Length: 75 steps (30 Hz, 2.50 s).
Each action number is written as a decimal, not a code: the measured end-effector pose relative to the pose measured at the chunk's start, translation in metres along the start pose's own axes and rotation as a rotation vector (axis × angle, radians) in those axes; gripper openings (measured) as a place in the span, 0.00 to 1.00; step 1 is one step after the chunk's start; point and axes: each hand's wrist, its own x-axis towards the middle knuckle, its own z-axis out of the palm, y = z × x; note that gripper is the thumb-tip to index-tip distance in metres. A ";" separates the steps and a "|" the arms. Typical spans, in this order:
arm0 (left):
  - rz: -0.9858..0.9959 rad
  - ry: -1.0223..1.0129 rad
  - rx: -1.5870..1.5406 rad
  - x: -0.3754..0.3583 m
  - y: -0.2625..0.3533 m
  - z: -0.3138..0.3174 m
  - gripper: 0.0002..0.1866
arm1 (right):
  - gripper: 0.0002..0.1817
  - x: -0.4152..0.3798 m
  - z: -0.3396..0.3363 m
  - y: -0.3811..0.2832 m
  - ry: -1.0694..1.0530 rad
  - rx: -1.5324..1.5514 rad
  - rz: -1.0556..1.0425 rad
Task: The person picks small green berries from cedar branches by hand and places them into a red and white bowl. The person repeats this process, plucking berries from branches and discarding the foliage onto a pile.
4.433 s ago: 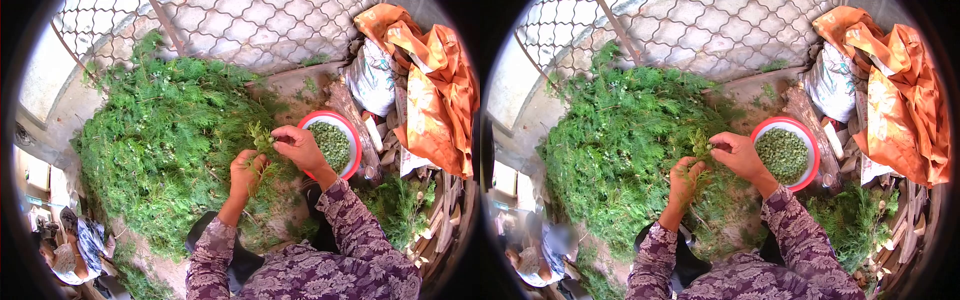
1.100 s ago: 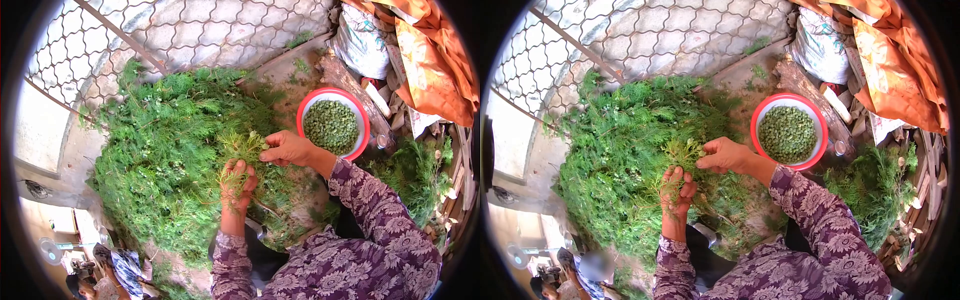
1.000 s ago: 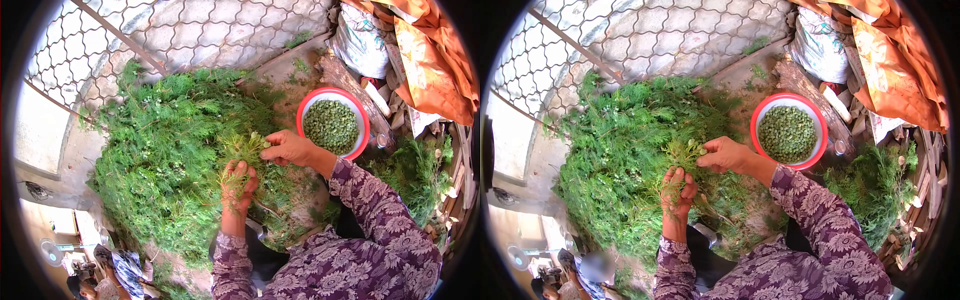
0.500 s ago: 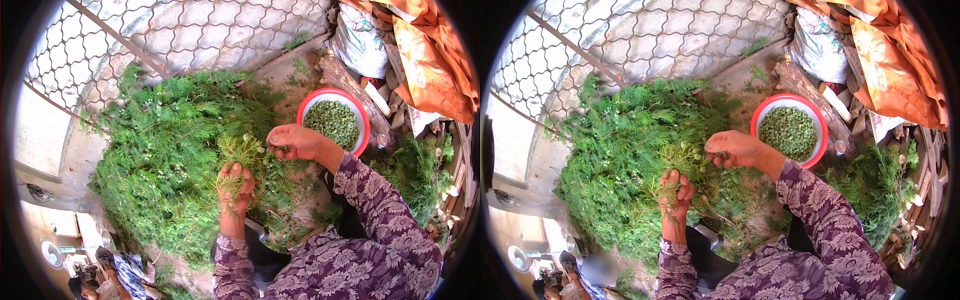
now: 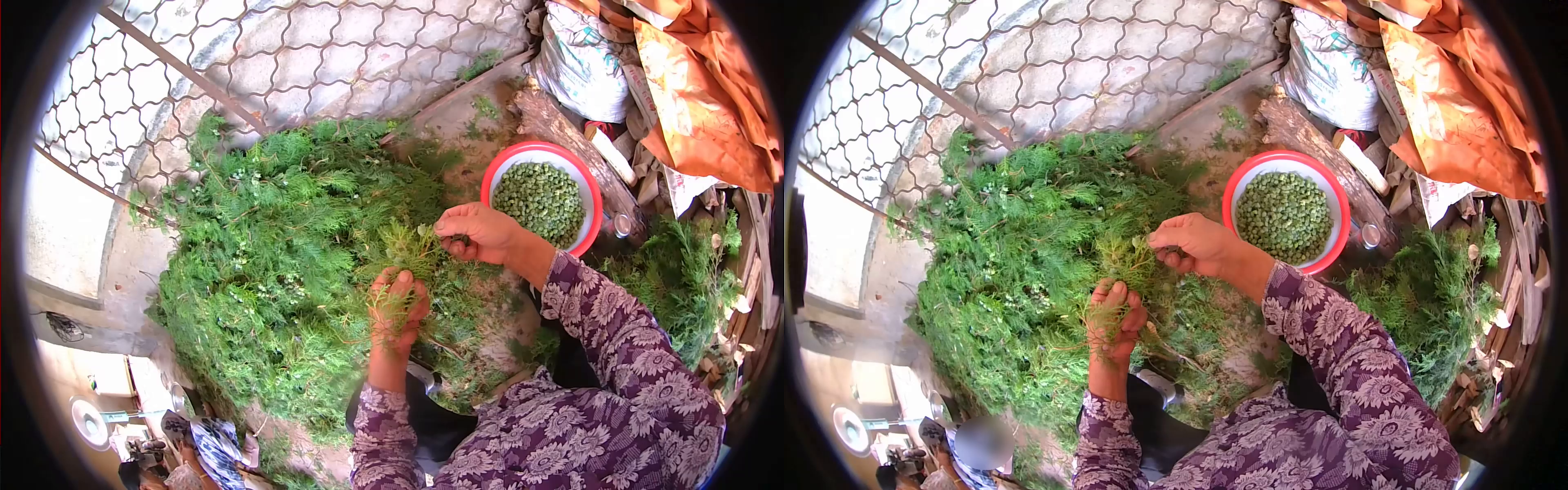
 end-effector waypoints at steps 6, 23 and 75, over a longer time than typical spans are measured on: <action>0.027 -0.028 -0.070 -0.003 0.002 -0.003 0.02 | 0.05 -0.004 -0.017 -0.020 0.083 0.252 -0.033; 0.061 -0.051 -0.060 0.001 0.002 -0.006 0.01 | 0.12 -0.010 0.007 -0.007 -0.132 -0.171 -0.067; 0.078 -0.101 -0.132 0.004 0.007 -0.016 0.05 | 0.05 -0.019 -0.020 -0.039 0.106 -0.007 -0.186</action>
